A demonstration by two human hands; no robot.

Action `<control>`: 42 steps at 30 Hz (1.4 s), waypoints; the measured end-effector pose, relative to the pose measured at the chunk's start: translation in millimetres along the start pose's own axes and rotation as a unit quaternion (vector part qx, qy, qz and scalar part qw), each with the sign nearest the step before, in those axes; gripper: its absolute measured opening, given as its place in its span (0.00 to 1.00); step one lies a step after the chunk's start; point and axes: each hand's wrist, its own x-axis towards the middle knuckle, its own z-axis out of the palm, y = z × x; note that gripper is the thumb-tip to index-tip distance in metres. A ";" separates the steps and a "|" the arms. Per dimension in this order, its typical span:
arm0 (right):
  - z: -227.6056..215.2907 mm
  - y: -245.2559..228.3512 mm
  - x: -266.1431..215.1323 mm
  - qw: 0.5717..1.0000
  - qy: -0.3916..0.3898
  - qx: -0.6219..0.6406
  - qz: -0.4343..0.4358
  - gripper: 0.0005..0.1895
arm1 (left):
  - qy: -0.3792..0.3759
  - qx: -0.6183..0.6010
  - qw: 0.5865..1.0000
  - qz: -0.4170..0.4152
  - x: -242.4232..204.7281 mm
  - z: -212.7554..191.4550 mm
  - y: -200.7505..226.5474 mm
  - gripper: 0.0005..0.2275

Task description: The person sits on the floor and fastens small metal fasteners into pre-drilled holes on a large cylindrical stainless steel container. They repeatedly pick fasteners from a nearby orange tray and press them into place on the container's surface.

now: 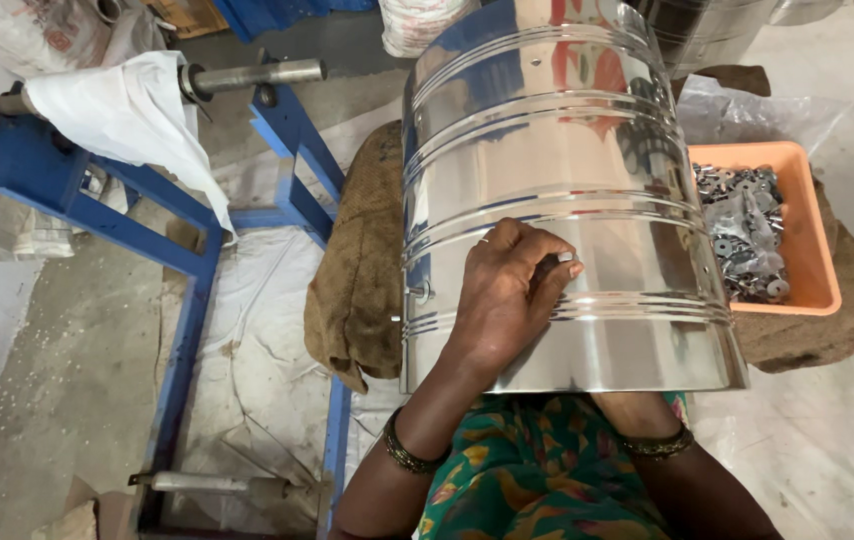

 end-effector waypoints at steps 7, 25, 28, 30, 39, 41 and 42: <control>-42.4 30.2 18.5 0.998 -0.012 -0.010 -0.056 0.12 | 0.000 0.007 1.000 0.009 -0.3 2.1 0.9 0.05; 29.2 -14.9 -4.7 0.998 0.032 0.024 0.051 0.23 | 0.003 -0.003 1.000 0.003 0.5 4.3 0.1 0.05; 28.9 -12.0 -1.8 0.999 0.008 0.014 0.030 0.23 | -0.002 -0.009 1.000 -0.007 1.0 4.9 -0.8 0.06; 25.2 -9.7 -3.1 1.000 -0.004 0.003 0.015 0.22 | 0.004 0.000 1.000 0.008 0.3 5.0 -1.5 0.06; 16.4 -3.2 3.8 0.990 0.000 -0.140 -0.011 0.19 | -0.016 -0.022 0.999 -0.034 1.7 4.6 0.6 0.06; 29.7 -14.7 -7.2 0.998 -0.002 -0.023 0.053 0.26 | -0.009 -0.007 1.000 -0.013 1.3 4.8 0.8 0.06; 37.1 -17.9 -7.8 0.998 0.005 -0.003 0.062 0.26 | -0.006 0.001 1.000 -0.003 0.7 5.2 1.2 0.06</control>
